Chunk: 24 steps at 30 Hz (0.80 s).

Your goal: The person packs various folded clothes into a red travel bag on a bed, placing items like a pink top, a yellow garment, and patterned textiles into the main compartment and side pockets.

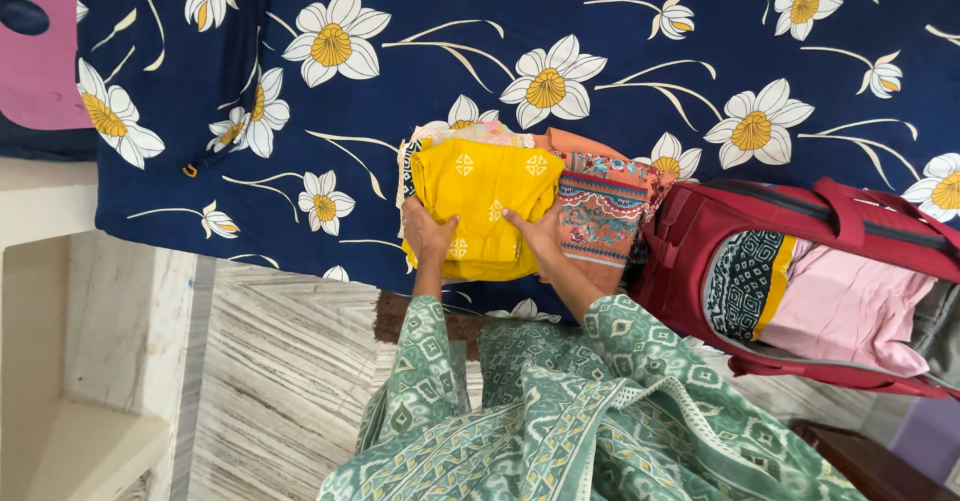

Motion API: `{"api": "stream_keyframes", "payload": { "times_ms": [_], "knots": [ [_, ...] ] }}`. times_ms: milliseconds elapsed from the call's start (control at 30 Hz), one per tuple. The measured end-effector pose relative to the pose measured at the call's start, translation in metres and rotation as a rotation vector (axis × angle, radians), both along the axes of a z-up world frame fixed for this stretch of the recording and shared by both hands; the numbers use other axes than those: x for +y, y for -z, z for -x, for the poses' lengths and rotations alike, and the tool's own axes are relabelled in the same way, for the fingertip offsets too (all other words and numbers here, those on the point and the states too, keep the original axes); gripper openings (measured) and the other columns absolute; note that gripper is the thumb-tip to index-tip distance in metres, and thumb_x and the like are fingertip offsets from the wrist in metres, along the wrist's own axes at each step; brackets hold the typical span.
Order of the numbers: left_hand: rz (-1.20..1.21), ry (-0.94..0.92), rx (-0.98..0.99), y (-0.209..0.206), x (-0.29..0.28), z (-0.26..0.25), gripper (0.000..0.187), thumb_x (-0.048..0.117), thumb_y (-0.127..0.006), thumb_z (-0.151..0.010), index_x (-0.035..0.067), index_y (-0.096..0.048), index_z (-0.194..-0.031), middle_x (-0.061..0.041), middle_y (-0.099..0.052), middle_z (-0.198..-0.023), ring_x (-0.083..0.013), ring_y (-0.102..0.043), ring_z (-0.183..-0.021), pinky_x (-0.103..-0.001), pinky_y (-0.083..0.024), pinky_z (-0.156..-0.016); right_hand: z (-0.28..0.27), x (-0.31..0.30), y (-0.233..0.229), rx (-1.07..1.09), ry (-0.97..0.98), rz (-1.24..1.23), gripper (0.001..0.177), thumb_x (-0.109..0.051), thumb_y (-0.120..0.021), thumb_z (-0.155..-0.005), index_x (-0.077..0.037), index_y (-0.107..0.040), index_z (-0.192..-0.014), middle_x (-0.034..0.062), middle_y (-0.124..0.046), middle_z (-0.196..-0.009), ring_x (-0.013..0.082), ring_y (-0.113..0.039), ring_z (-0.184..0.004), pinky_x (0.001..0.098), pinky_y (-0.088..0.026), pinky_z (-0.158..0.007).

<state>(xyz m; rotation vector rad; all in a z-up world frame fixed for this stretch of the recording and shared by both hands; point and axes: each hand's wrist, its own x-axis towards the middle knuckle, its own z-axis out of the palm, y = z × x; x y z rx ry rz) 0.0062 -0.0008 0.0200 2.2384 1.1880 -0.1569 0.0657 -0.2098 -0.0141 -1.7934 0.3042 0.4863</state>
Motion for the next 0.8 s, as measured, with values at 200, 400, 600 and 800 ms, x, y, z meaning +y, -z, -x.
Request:
{"api": "stream_keyframes", "payload": {
  "times_ms": [200, 400, 600, 800],
  "knots": [
    [0.037, -0.059, -0.032, -0.027, -0.007, -0.004, 0.087, 0.023, -0.095, -0.060, 0.003, -0.045, -0.129, -0.021, -0.068, -0.115, -0.0406, -0.066, -0.110, -0.046, -0.051, -0.097, -0.014, -0.012, 0.008, 0.390, 0.138, -0.220, 0.081, -0.013, -0.090, -0.071, 0.005, -0.042, -0.134, 0.0186, -0.066, -0.122, 0.0288, -0.070, -0.105, 0.0407, -0.062, -0.086],
    [0.049, 0.001, 0.003, -0.012, -0.006, 0.005, 0.088, 0.028, -0.096, -0.063, -0.003, -0.052, -0.132, -0.025, -0.067, -0.115, -0.0425, -0.065, -0.108, -0.045, -0.051, -0.092, -0.026, -0.048, 0.052, 0.374, -0.142, -0.227, 0.058, -0.015, -0.089, -0.074, 0.002, -0.066, -0.124, 0.0127, -0.076, -0.114, 0.0240, -0.075, -0.097, 0.0365, -0.061, -0.083],
    [-0.218, 0.239, -0.155, -0.006, -0.032, 0.021, 0.049, 0.017, -0.088, -0.073, 0.000, -0.068, -0.114, -0.020, -0.071, -0.116, -0.0421, -0.067, -0.105, -0.046, -0.052, -0.091, -0.019, -0.056, 0.061, 0.152, -0.281, 0.142, 0.052, -0.026, -0.087, -0.080, 0.002, -0.072, -0.121, 0.0132, -0.079, -0.105, 0.0212, -0.077, -0.092, 0.0347, -0.060, -0.082],
    [0.048, 0.279, -0.340, -0.025, -0.059, 0.041, 0.056, 0.000, -0.076, -0.070, 0.000, -0.066, -0.125, -0.024, -0.071, -0.112, -0.0419, -0.068, -0.102, -0.046, -0.054, -0.091, -0.018, -0.057, 0.052, 0.037, -0.217, 0.113, 0.076, -0.026, -0.091, -0.073, 0.005, -0.056, -0.132, 0.0204, -0.071, -0.121, 0.0274, -0.073, -0.106, 0.0364, -0.060, -0.090]
  ]
}}
